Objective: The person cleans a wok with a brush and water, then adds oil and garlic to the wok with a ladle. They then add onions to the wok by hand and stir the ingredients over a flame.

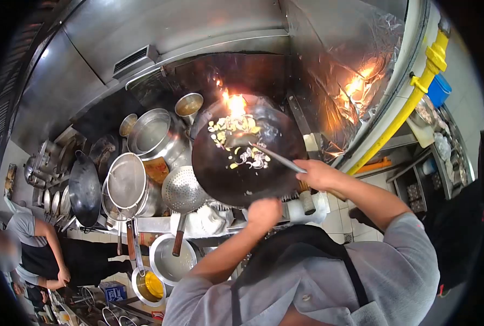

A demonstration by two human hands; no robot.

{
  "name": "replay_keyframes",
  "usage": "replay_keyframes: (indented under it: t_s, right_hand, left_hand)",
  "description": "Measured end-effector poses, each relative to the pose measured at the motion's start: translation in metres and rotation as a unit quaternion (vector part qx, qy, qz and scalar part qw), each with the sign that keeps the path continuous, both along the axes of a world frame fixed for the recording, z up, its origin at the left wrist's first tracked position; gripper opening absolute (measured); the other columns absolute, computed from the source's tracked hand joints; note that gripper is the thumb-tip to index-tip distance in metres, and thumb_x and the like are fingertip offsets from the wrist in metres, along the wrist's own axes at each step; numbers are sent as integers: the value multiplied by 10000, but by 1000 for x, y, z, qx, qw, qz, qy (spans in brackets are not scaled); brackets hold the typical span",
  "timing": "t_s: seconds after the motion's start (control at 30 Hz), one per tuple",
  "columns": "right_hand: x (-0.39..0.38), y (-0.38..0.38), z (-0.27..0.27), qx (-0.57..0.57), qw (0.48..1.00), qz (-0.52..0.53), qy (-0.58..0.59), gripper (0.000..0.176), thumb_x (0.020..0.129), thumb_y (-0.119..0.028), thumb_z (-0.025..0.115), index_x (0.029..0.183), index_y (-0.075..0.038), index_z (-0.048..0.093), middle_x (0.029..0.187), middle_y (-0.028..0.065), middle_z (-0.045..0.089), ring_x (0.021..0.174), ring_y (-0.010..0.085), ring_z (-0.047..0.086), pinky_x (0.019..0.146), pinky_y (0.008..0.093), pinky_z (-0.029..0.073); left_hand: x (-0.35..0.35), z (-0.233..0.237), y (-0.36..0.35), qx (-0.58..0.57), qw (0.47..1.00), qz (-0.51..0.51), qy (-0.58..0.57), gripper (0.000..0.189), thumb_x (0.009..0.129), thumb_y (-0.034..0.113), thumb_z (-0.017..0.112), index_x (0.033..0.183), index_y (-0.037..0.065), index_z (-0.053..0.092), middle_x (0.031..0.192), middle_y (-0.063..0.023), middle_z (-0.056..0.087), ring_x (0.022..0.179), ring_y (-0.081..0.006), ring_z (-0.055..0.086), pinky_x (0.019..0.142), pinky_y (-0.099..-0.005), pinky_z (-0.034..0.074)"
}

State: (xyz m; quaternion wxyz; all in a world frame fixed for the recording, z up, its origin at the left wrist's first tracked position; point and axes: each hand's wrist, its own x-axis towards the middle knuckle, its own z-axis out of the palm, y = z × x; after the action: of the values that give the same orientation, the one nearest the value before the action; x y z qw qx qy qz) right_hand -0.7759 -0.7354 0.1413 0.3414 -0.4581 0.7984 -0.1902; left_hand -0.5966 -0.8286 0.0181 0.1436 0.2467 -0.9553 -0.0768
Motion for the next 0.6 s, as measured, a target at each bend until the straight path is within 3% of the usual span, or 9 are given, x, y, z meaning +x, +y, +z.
replay_keyframes:
  t_s: [0.1,0.17,0.2,0.23,0.27,0.3,0.33,0.43,0.6]
  right_hand:
    - [-9,37,4,-65,992,104,35,405,864,-187,539,1258,-102,496,893,201,632,533,261,621,493,400,499]
    - [8,47,72,144,989,28,-25,395,846,-198,547,1233,-125,525,900,186,641,616,282,641,573,413,515]
    - [-6,38,62,139,990,28,-14,395,846,-198,547,1233,-125,525,900,186,641,616,282,641,573,413,515]
    - [-23,31,33,57,993,94,52,387,834,-204,554,1215,-131,535,904,184,642,684,294,645,636,423,515]
    - [-27,33,11,-18,981,157,108,380,823,-211,560,1196,-138,545,909,182,643,752,307,650,698,432,515]
    - [-7,11,39,125,986,86,66,476,836,-224,544,1303,-158,483,1002,191,640,968,347,610,848,435,475]
    - [-29,-2,-25,-8,978,136,158,485,841,-240,553,1313,-160,471,1037,206,631,966,373,603,846,445,476]
    - [-23,-30,-45,-30,975,75,207,471,857,-259,554,1294,-101,478,1063,208,621,976,395,587,850,461,470]
    - [-39,-16,-1,-123,973,50,187,468,865,-248,556,1285,-54,491,1127,225,594,1051,379,564,924,431,441]
  left_hand:
    - [-19,-12,-59,52,997,41,-45,336,853,296,493,695,69,683,637,-154,647,577,-335,646,563,-443,529]
    - [-20,-4,-62,79,993,42,-72,347,856,302,484,713,55,682,674,-170,653,629,-346,651,619,-444,531]
    - [-19,16,-57,77,993,39,-76,356,858,305,481,716,47,681,693,-181,655,654,-351,652,646,-445,530]
    - [-15,56,-48,109,990,9,-92,356,854,309,487,707,51,683,734,-201,656,712,-353,656,692,-448,526]
    - [-16,50,-49,115,989,9,-98,356,854,309,487,707,51,683,734,-201,656,712,-353,656,692,-448,526]
    - [-21,37,-50,96,992,29,-74,352,852,305,496,689,53,678,709,-195,652,682,-349,656,663,-446,529]
    - [-28,20,-51,73,995,50,-43,349,850,302,505,671,54,672,684,-189,647,653,-346,655,635,-444,532]
    - [-23,-30,-23,21,998,46,48,332,845,277,528,618,64,646,604,-169,629,529,-327,635,512,-438,521]
    - [11,4,2,27,1000,5,-2,304,831,272,536,643,66,658,605,-156,636,524,-308,640,519,-425,529]
